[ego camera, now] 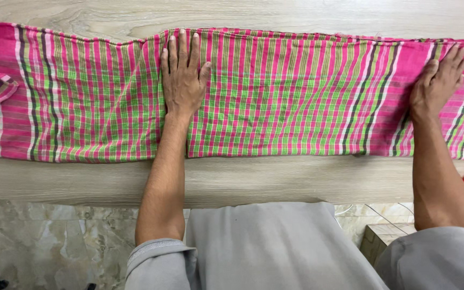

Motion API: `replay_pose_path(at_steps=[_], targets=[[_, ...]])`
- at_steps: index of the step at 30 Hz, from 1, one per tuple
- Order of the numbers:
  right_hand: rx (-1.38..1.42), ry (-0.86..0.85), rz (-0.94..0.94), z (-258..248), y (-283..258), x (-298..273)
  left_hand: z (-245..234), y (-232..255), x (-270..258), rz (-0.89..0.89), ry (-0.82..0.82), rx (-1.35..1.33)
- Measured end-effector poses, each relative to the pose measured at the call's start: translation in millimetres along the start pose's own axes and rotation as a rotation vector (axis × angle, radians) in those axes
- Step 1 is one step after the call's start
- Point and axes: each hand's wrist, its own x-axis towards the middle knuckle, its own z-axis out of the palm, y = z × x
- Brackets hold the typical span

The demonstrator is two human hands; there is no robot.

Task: The person folds a gray towel and places it on a table. Then they pick up a pink and green striped cloth, spread it on the table, and fold it into a compact rectangle.

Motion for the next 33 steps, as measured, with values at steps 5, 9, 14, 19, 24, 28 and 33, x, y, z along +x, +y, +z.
replay_pose_path(at_steps=[5, 9, 14, 19, 24, 28, 33], targets=[[-0.064, -0.030, 0.034, -9.6, 11.8, 8.5, -3.2, -0.1, 0.8, -0.014, -0.019, 0.000], [-0.031, 0.040, 0.025, -21.3, 18.1, 18.8, -0.3, 0.1, 1.1, -0.011, -0.009, -0.025], [0.147, 0.228, -0.116, -10.9, 14.3, 24.7, 4.1, -1.0, 0.3, 0.004, 0.029, -0.024], [0.019, 0.368, -0.325, -13.2, 21.7, 42.7, 3.0, -1.5, 1.8, 0.002, 0.018, -0.028], [0.478, 0.365, -0.127, -3.4, 36.0, 59.0, 2.4, 0.8, -0.3, -0.003, 0.018, -0.003], [0.733, 0.322, -0.091, 5.7, 38.2, 70.1, -2.4, 0.5, -0.7, -0.008, 0.005, -0.011], [0.536, 0.334, -0.309, 10.7, 38.0, 55.0, -3.7, 2.9, -0.6, -0.017, -0.026, -0.019]])
